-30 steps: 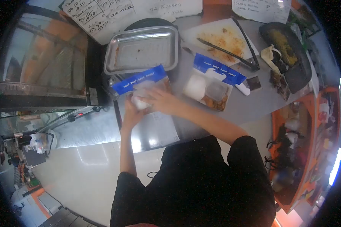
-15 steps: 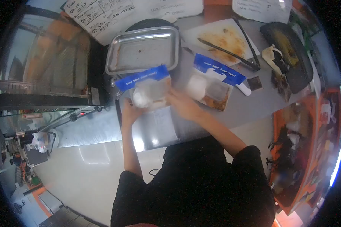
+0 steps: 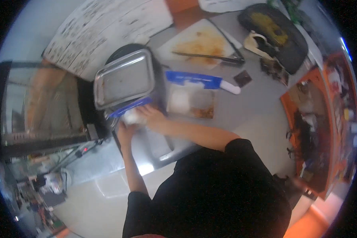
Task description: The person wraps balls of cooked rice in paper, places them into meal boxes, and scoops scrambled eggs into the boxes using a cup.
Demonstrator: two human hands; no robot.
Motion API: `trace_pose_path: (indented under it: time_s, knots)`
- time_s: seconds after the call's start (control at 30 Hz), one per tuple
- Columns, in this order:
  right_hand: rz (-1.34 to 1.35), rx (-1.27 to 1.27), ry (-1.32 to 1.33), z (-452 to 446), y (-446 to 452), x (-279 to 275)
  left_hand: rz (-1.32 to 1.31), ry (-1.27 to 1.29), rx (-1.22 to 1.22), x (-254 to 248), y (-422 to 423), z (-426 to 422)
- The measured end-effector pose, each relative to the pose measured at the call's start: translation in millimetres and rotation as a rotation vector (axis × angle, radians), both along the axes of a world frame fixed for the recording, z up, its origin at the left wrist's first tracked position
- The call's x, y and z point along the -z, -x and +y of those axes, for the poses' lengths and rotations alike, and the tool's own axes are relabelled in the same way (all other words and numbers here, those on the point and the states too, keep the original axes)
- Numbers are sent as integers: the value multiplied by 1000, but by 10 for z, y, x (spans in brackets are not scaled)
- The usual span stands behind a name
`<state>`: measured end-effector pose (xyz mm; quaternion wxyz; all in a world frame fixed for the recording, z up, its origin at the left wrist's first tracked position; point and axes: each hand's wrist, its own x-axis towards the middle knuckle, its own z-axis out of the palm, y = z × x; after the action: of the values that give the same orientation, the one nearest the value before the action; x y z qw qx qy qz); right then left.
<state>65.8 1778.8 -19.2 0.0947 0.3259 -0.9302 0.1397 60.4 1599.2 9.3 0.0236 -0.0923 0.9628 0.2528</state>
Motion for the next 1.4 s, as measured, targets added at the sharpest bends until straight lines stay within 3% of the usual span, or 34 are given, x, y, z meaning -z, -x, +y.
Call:
trace_pose_path:
  time_s: [0.07,0.13,0.2,0.27,0.33,0.37,0.4,0.43,0.47,0.5,0.53,0.6,0.67,0.7,0.73,0.83,0.9,0.97,1.0,1.1,1.23,1.33,1.4]
  knots:
    - [-99,-9,23,218,-95,-38,-18,64,-11,113,-12,-57]
    - [-168,-55,19,606,-222,-534,-125,-9,-20,156,-39,-174]
    - [-744,-309,280,1211,-235,-1142,103,56,-45,-91,-246,-43]
    - [-943,-317,623,1942,-339,-1291,358,-78,-22,-143,-410,-83]
    - [-925,-143,918,2948,-418,-1361,352,-243,-199,-790,-595,547]
    - [-725,399,701,3333,-531,-1722,446,-262,-163,-942,-649,845]
    - [-474,546,621,3952,-561,-1559,537,-282,-131,-1039,-695,1162]
    - [-324,776,940,4572,-642,-1388,561,-454,-109,-1126,-719,1566]
    - [125,1048,860,5103,-646,-1283,581,-628,-95,-1152,-723,2005]
    - [272,1321,838,6003,-787,-729,557,-774,-41,-1095,-716,2399]
    - [299,1582,1165,6437,-852,-652,459,-841,73,-1053,-672,2818]
    - [287,1702,1083,7646,-1107,85,172,-1086,292,-1166,-469,3792]
    - [135,1789,1440,7901,-1015,9,117,-879,485,-1230,-26,4665]
    - [51,1827,1627,7996,-996,13,151,-925,553,-1204,266,5123]
    - [23,1771,1620,8165,-981,91,131,-855,649,-1092,659,5490]
    - [-47,1582,1440,8661,-911,386,188,-794,581,-730,1811,6640]
    - [-62,1418,1118,8825,-846,441,46,-460,542,-224,2602,7122]
    - [96,1502,1224,8743,-723,411,25,-762,551,567,3152,7312]
    - [53,1479,1250,8808,-761,514,10,-911,554,935,3413,7408]
    - [-32,1393,1412,8893,-846,688,-137,-444,358,797,3475,7507]
    - [-123,1392,1842,8666,-767,144,-496,-440,251,515,3485,7342]
    - [20,1316,1940,8531,-674,15,-404,-649,309,230,3217,7325]
    - [58,1266,1827,8527,-703,120,-95,-986,246,23,3073,7362]
